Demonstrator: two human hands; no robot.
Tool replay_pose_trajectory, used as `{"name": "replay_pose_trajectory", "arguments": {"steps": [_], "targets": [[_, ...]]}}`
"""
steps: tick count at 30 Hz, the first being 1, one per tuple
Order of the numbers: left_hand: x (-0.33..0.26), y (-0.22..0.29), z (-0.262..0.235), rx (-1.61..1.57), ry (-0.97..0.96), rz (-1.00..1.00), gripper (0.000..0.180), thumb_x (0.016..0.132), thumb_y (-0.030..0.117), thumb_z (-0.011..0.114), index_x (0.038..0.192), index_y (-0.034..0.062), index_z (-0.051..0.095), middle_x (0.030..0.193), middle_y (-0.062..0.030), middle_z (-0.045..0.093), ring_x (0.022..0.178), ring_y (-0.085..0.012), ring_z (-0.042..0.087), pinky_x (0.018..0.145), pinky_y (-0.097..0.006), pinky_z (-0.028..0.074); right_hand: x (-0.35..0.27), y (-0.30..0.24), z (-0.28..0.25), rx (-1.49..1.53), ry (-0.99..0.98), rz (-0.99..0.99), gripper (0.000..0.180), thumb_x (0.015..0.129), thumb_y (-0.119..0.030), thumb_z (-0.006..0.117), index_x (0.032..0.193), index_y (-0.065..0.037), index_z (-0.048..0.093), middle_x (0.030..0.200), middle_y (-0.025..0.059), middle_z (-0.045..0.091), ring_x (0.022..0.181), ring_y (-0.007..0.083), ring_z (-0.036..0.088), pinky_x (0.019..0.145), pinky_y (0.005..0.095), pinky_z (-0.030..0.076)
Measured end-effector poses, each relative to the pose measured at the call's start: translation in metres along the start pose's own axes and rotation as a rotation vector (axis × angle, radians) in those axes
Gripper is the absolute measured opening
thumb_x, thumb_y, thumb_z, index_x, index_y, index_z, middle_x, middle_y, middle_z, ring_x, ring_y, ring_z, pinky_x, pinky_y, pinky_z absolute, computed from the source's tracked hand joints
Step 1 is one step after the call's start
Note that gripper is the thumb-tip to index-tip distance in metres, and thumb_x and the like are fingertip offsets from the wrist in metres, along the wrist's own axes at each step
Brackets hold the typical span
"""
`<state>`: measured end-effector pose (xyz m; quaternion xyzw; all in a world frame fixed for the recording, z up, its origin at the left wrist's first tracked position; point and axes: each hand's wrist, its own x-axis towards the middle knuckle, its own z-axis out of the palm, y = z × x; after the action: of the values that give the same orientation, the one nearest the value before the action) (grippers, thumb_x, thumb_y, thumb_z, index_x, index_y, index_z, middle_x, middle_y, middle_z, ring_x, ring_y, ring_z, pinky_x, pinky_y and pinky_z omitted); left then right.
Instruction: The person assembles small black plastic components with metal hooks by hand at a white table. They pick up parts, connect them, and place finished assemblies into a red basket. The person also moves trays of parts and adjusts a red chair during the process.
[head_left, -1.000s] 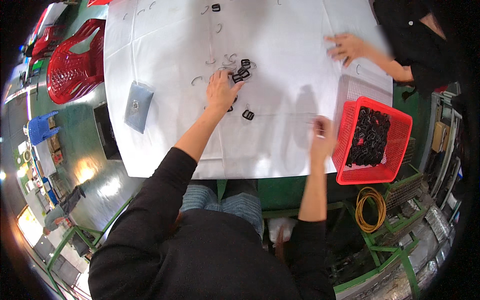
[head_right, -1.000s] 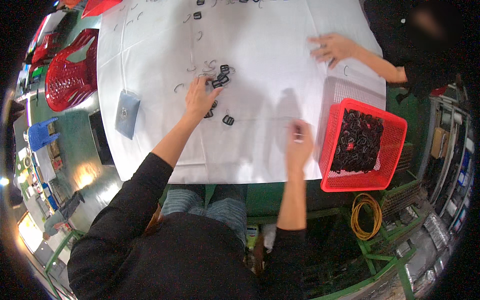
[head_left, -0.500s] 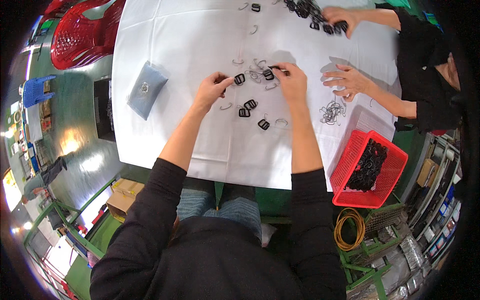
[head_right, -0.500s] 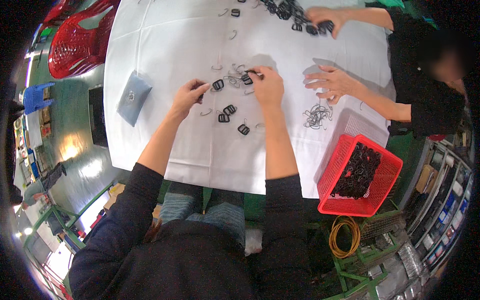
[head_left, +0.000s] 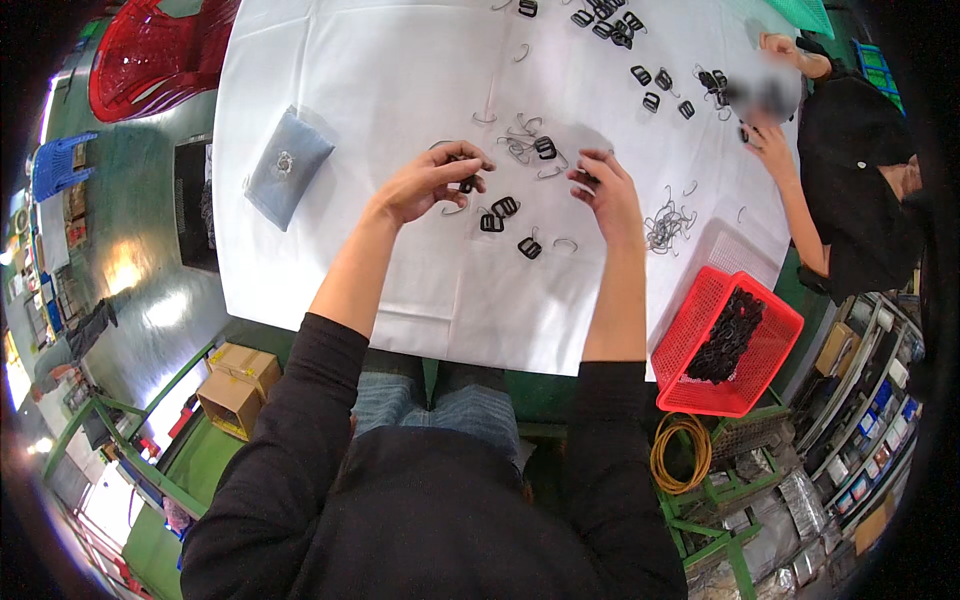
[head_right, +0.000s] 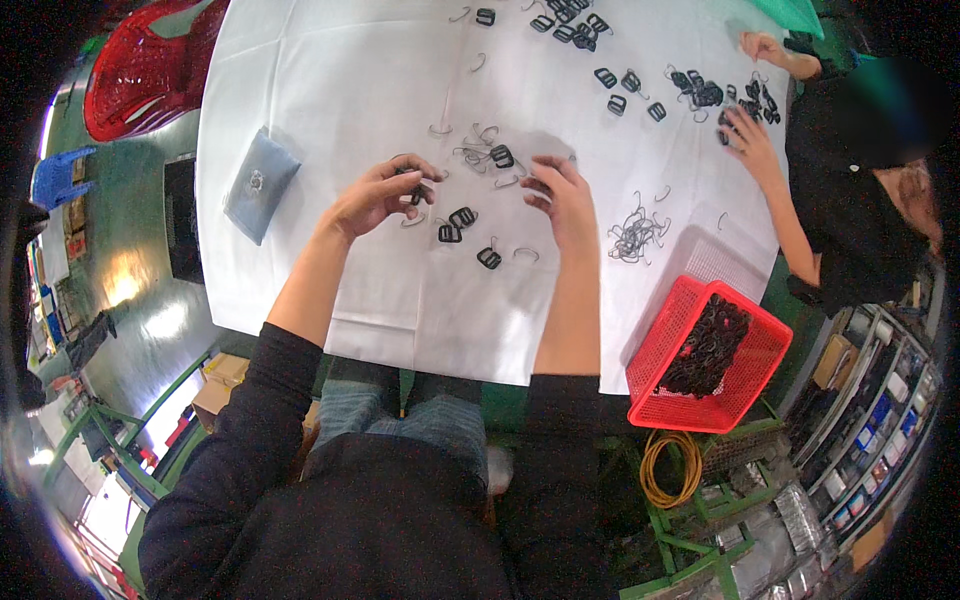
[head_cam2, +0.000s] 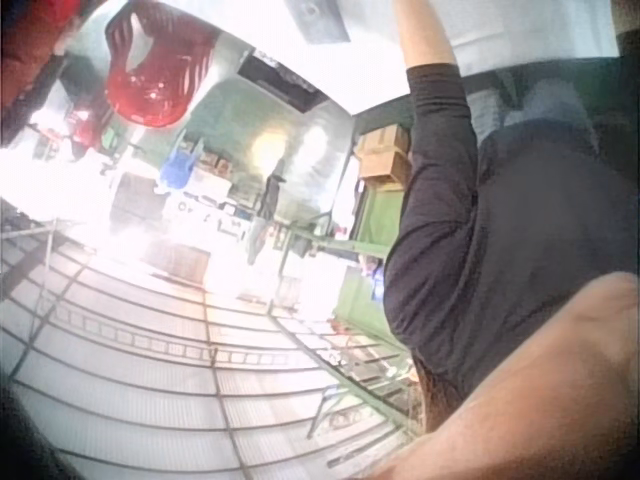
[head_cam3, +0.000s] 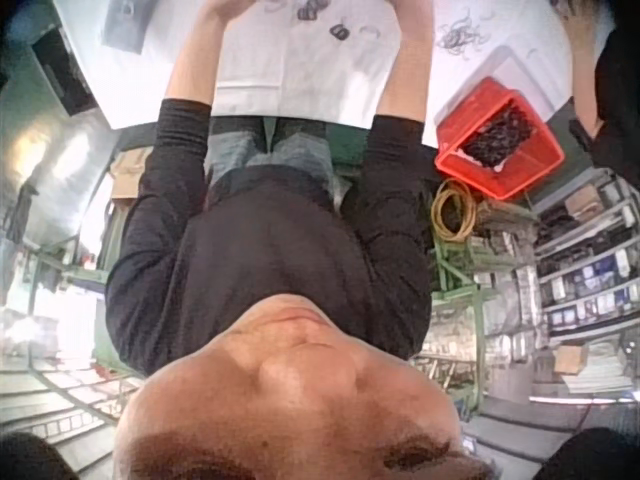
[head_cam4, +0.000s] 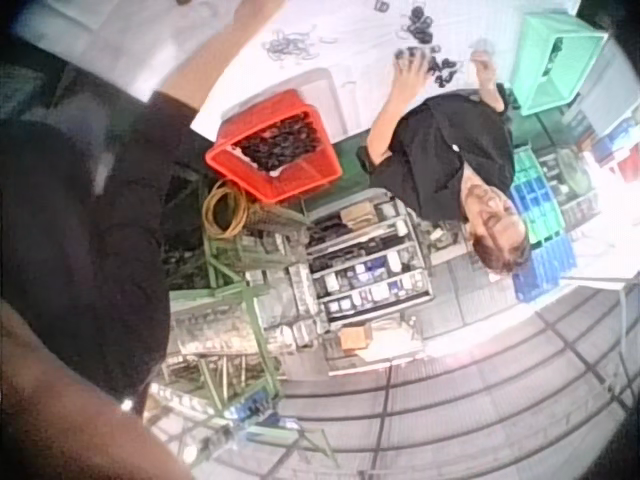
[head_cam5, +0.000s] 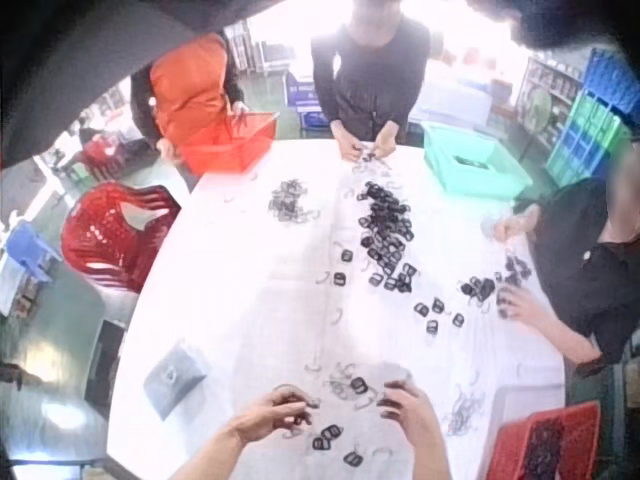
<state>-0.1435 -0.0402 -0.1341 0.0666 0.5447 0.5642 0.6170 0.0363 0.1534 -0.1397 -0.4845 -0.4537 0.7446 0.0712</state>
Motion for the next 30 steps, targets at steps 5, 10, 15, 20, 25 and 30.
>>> {"name": "replay_pose_trajectory", "arguments": {"steps": [5, 10, 15, 20, 25, 30], "targets": [[0.018, -0.043, 0.048, 1.002, 0.316, 0.194, 0.024, 0.081, 0.025, 0.068, 0.090, 0.0037, 0.064, 0.075, 0.0018, 0.060, 0.070, -0.0104, 0.055, 0.060, -0.025, 0.043, 0.034, 0.016, 0.052, -1.175, 0.330, -0.300, 0.035, 0.073, -0.029, 0.073, 0.096, -0.005, 0.062, 0.074, -0.0016, 0.058, 0.071, 0.0133, 0.059, 0.062, 0.0248, 0.046], [0.007, -0.056, 0.044, 0.929, 0.233, 0.097, 0.021, 0.079, 0.026, 0.070, 0.085, 0.0076, 0.064, 0.072, 0.0037, 0.059, 0.065, -0.0048, 0.051, 0.056, -0.021, 0.038, -0.003, 0.007, 0.013, -0.556, -0.012, -0.025, 0.025, 0.077, -0.025, 0.071, 0.087, -0.006, 0.060, 0.072, -0.0018, 0.057, 0.069, 0.0094, 0.056, 0.055, 0.0202, 0.039], [-0.021, -0.029, -0.002, 0.315, -0.098, -0.169, 0.016, 0.076, 0.018, 0.072, 0.082, 0.0070, 0.062, 0.076, 0.0015, 0.059, 0.069, -0.0076, 0.052, 0.058, -0.021, 0.041, -0.074, 0.042, -0.020, 0.163, -0.111, 0.070, 0.008, 0.081, -0.011, 0.064, 0.079, -0.007, 0.057, 0.072, 0.0020, 0.057, 0.065, 0.0079, 0.054, 0.049, 0.0196, 0.036], [-0.039, -0.028, -0.007, 0.013, -0.196, -0.116, 0.014, 0.081, 0.019, 0.067, 0.085, 0.0076, 0.060, 0.073, 0.0012, 0.059, 0.072, -0.0097, 0.058, 0.057, -0.024, 0.043, -0.092, 0.091, 0.008, -0.470, 0.117, -0.061, 0.017, 0.077, -0.016, 0.070, 0.083, -0.006, 0.057, 0.063, -0.0002, 0.055, 0.060, 0.0131, 0.056, 0.052, 0.0263, 0.042], [-0.033, -0.072, 0.026, 0.979, 0.379, 0.110, 0.023, 0.078, 0.025, 0.069, 0.090, 0.0075, 0.061, 0.064, -0.0033, 0.057, 0.063, -0.0166, 0.058, 0.055, -0.032, 0.044, -0.097, 0.111, 0.036, -1.006, 0.414, -0.155, 0.039, 0.073, -0.027, 0.075, 0.102, -0.010, 0.055, 0.061, 0.0048, 0.058, 0.058, 0.0242, 0.058, 0.056, 0.0372, 0.045], [-0.030, -0.087, 0.035, 0.923, 0.355, 0.061, 0.028, 0.071, 0.027, 0.074, 0.082, 0.0041, 0.063, 0.068, -0.0084, 0.060, 0.065, -0.0241, 0.058, 0.060, -0.038, 0.043, -0.100, 0.116, 0.033, -1.026, 0.452, -0.192, 0.038, 0.074, -0.025, 0.073, 0.104, -0.010, 0.054, 0.060, 0.0047, 0.058, 0.058, 0.0238, 0.059, 0.056, 0.0370, 0.045]]}}
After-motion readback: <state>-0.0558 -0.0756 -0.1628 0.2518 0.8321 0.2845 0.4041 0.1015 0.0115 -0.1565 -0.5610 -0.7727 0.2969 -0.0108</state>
